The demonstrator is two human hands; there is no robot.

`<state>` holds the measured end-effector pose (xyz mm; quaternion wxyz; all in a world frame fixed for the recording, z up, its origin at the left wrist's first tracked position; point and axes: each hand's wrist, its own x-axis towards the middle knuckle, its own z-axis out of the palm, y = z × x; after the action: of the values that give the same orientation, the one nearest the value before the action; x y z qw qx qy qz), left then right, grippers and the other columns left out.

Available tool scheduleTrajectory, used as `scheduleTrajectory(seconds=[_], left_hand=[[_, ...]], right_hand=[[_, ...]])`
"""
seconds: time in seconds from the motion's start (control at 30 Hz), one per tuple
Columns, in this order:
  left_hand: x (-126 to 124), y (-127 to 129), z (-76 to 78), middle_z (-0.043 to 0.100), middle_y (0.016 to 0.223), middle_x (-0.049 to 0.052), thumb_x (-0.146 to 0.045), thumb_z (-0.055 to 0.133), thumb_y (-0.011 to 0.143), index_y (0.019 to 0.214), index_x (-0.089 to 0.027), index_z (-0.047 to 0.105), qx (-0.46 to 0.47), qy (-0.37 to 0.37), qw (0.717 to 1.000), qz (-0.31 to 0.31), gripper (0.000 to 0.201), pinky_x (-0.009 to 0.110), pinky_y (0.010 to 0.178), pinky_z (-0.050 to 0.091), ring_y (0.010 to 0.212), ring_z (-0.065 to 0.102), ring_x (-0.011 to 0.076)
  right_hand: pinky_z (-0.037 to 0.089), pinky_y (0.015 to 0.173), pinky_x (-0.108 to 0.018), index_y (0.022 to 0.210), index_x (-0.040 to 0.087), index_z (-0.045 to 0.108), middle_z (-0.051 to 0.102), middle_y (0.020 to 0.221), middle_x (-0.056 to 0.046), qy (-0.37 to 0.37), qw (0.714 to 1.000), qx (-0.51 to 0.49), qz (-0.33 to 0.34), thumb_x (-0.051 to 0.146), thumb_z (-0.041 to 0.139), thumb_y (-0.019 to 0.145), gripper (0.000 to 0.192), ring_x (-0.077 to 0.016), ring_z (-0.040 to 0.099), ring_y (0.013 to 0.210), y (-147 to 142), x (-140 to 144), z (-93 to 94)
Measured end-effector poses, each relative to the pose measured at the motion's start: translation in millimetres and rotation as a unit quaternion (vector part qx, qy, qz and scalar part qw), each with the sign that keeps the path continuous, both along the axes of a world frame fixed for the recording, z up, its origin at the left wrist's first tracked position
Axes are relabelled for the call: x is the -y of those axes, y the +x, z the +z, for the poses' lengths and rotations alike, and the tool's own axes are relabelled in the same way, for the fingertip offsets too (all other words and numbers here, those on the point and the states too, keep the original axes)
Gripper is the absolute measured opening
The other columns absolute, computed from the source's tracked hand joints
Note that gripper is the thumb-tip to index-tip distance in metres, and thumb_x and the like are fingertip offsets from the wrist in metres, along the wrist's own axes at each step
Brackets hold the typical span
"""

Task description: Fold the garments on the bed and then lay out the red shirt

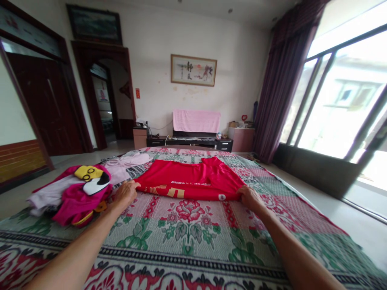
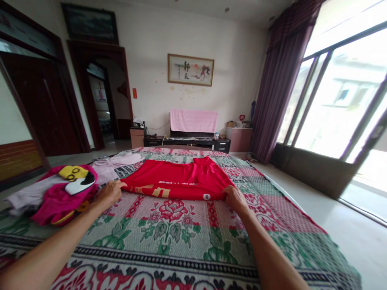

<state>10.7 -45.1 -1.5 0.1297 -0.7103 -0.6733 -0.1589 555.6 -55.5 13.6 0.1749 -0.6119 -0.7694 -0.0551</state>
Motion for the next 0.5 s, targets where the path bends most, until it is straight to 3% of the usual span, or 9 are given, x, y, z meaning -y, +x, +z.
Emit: scheduleTrajectory(seconds=[0.23,0.5], left_hand=[[28,-8,11.2,0.069,0.099,0.009,-0.011,0.041,0.078,0.101,-0.02,0.073,0.002,0.012,1.0,0.011,0.04,0.032,0.091,0.042,0.098,0.059,0.0243],[60,-11,10.4,0.071,0.102,0.011,-0.01,0.043,0.073,0.099,-0.019,0.074,0.017,0.001,1.0,0.001,0.041,0.037,0.096,0.044,0.104,0.062,0.0271]], right_hand=[[0.041,0.077,-0.024,0.082,0.02,0.075,0.073,0.089,-0.005,-0.04,0.999,0.019,-0.008,0.002,0.043,0.068,0.038,-0.0175,0.062,0.086,0,17,18.9],[0.035,0.059,-0.021,0.058,0.017,0.068,0.067,0.063,-0.002,-0.085,0.996,0.008,0.031,0.004,0.043,0.058,0.027,-0.0119,0.052,0.061,8,43,28.7]])
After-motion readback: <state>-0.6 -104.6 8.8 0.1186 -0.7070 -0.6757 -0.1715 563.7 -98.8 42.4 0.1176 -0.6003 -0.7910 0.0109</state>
